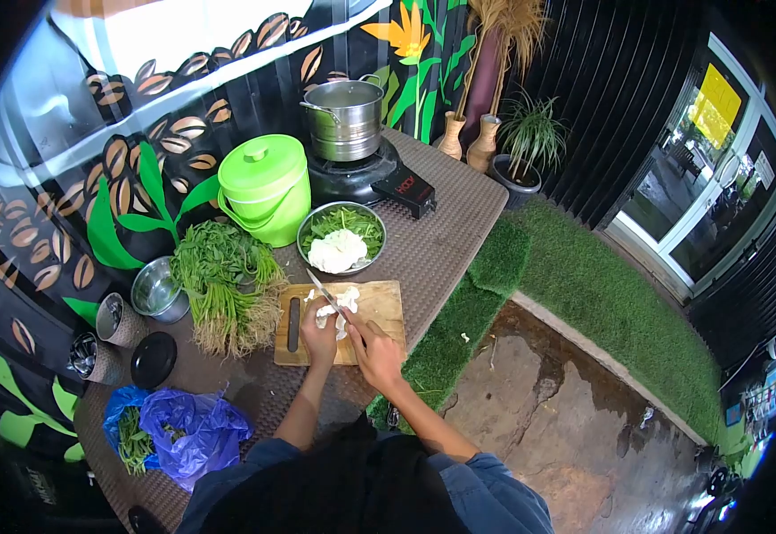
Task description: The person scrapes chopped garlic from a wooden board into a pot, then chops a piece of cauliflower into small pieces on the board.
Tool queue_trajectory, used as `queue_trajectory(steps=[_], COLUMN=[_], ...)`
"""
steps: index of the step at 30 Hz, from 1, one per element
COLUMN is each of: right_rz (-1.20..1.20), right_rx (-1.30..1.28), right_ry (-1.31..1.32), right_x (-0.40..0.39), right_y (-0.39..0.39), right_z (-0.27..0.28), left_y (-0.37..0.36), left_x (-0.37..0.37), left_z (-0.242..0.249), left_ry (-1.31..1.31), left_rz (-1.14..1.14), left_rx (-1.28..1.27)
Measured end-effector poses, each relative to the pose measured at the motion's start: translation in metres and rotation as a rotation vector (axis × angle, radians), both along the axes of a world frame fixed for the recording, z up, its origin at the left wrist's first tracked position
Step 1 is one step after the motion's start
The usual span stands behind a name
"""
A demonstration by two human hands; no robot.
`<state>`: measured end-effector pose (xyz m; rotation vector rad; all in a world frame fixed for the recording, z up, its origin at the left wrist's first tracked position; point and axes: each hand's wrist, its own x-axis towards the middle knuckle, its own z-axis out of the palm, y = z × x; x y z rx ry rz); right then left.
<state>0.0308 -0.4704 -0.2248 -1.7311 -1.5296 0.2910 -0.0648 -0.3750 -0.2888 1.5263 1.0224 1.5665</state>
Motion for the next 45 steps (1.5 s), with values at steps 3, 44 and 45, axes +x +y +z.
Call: queue_trajectory(steps=[3, 44, 45], right_rz=[-0.011, 0.055, 0.060], right_rx=[0.052, 0.128, 0.129], right_ry=[0.043, 0.150, 0.149], right_x=[0.002, 0.009, 0.011], right_y=[0.004, 0.028, 0.030], right_z=[-0.011, -0.115, -0.119], left_y=[-0.003, -0.013, -0.008], left_x=[0.002, -0.007, -0.011], left_z=[0.000, -0.039, -0.048], left_ry=[-0.035, 0.209, 0.207], left_rz=[-0.044, 0.135, 0.140], left_rx=[0.023, -0.206, -0.204])
